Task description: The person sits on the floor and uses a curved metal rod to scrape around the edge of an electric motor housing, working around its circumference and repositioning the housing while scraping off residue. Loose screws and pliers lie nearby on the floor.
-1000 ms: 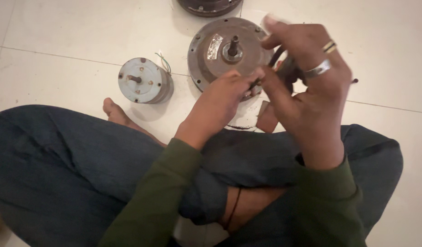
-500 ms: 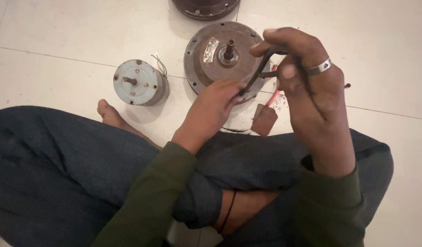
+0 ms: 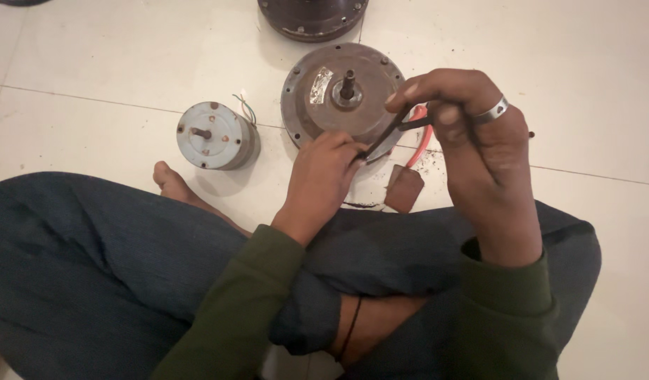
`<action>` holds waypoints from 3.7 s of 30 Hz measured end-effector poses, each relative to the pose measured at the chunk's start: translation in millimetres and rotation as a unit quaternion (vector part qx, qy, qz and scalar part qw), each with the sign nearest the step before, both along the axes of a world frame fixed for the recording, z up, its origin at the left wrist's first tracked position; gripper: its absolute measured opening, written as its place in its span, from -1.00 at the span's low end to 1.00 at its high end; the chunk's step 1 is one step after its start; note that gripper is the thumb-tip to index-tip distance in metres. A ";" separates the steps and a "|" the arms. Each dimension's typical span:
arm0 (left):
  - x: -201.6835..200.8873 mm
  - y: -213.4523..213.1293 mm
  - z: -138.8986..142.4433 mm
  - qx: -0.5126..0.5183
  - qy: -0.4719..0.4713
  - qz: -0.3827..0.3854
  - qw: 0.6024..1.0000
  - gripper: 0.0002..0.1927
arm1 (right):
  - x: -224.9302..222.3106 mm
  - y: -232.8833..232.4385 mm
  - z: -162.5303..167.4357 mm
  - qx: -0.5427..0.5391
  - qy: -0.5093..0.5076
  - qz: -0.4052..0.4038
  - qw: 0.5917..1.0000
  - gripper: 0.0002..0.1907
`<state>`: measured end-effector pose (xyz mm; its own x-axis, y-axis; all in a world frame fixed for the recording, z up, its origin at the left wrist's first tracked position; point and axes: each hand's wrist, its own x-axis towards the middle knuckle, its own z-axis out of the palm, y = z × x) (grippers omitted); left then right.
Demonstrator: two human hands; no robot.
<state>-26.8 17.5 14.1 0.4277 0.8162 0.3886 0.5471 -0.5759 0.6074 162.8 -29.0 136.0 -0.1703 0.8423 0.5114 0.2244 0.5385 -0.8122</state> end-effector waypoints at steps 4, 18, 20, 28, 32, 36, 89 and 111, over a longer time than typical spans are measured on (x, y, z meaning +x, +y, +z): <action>2.0 -0.5 -2.1 0.021 -0.004 0.008 1.000 -0.80 | 1.5 -1.5 -3.5 -0.005 0.010 -0.025 1.000 -0.84; 8.5 -5.0 -3.3 0.036 0.020 0.045 0.998 -0.82 | 10.6 -7.6 1.1 -0.072 0.047 0.040 0.996 -0.78; 8.4 -6.1 -2.6 0.040 0.017 0.045 0.998 -0.83 | 10.4 -7.2 1.9 -0.071 0.053 0.055 0.995 -0.77; 6.9 -5.6 -4.4 0.056 0.028 0.040 0.997 -0.83 | 0.9 9.8 -12.1 0.024 0.030 -0.047 0.998 -0.79; 7.6 -6.3 -4.5 0.049 0.031 0.042 0.997 -0.81 | -13.7 14.1 -20.3 0.084 0.015 -0.086 0.993 -0.87; 7.0 -8.0 -3.2 0.048 0.002 0.038 0.998 -0.75 | -36.2 11.7 -29.0 0.156 -0.040 -0.184 0.970 -0.93; 31.9 -15.4 -11.4 -0.009 -0.151 0.074 0.986 -0.63 | -20.4 26.7 -59.8 0.119 0.283 -0.273 0.912 -0.52; 35.4 -11.9 -20.1 0.012 -0.111 0.094 0.989 -0.73 | 13.9 39.4 -47.4 0.018 0.270 -0.021 0.963 -0.35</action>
